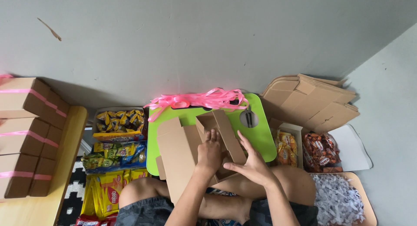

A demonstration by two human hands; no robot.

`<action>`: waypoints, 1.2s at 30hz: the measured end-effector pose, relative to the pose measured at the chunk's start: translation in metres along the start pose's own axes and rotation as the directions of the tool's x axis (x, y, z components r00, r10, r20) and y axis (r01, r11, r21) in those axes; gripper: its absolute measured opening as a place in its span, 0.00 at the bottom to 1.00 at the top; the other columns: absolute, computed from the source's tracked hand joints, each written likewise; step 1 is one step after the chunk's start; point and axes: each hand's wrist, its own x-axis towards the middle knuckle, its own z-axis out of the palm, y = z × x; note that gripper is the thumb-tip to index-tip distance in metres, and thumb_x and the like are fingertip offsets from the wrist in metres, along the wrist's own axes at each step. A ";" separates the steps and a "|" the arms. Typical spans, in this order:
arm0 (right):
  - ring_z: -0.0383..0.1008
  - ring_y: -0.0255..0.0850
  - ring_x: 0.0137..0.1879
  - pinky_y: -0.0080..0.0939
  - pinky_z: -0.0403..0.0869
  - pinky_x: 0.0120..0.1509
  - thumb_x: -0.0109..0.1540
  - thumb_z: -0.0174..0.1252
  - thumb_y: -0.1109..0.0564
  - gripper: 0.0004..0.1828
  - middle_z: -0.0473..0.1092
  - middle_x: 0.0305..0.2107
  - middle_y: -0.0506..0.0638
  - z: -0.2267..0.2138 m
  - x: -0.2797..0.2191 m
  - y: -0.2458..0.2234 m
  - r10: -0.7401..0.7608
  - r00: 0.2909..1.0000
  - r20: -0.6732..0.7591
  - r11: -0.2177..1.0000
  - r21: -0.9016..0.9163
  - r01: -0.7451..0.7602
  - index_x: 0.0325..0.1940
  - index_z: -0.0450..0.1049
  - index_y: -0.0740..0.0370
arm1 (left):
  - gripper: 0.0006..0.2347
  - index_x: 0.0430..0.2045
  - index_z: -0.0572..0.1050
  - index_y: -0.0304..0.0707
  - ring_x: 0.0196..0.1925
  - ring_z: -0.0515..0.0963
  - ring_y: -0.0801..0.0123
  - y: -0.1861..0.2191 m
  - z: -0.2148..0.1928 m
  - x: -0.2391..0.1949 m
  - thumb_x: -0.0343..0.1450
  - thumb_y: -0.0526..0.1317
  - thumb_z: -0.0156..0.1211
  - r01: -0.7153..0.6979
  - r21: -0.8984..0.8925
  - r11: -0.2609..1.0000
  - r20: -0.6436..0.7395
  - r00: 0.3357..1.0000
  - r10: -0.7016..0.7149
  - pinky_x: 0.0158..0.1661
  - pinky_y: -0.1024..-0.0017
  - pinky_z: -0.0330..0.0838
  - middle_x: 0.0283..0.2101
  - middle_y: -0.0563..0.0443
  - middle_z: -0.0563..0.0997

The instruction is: Assembling a cardboard gift box and filling it with shredded paper padding.

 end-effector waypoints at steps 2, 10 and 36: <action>0.49 0.42 0.81 0.46 0.51 0.80 0.52 0.70 0.51 0.56 0.52 0.75 0.53 -0.005 -0.005 -0.005 -0.021 1.000 -0.023 1.000 -0.010 0.021 0.79 0.47 0.43 | 0.40 0.73 0.50 0.34 0.76 0.55 0.55 0.006 0.003 0.002 0.71 0.56 0.61 0.030 -0.036 0.999 0.020 0.999 -0.029 0.50 0.62 0.76 0.75 0.42 0.55; 0.70 0.61 0.67 0.62 0.65 0.72 0.60 0.59 0.66 0.28 0.75 0.55 0.62 -0.034 0.011 0.044 -0.069 0.940 -0.335 0.977 -0.214 -0.005 0.64 0.74 0.54 | 0.25 0.60 0.69 0.28 0.54 0.81 0.46 0.014 0.006 -0.005 0.76 0.53 0.51 0.047 -0.020 0.999 0.020 0.999 -0.047 0.41 0.58 0.82 0.54 0.31 0.78; 0.51 0.64 0.76 0.70 0.51 0.78 0.72 0.44 0.36 0.29 0.60 0.67 0.64 -0.023 0.091 0.002 -0.016 0.964 -0.266 0.943 0.316 0.103 0.67 0.68 0.57 | 0.32 0.65 0.67 0.47 0.62 0.77 0.48 -0.116 -0.071 -0.012 0.66 0.52 0.71 0.208 -0.933 0.293 0.105 0.938 -0.330 0.61 0.51 0.69 0.56 0.38 0.79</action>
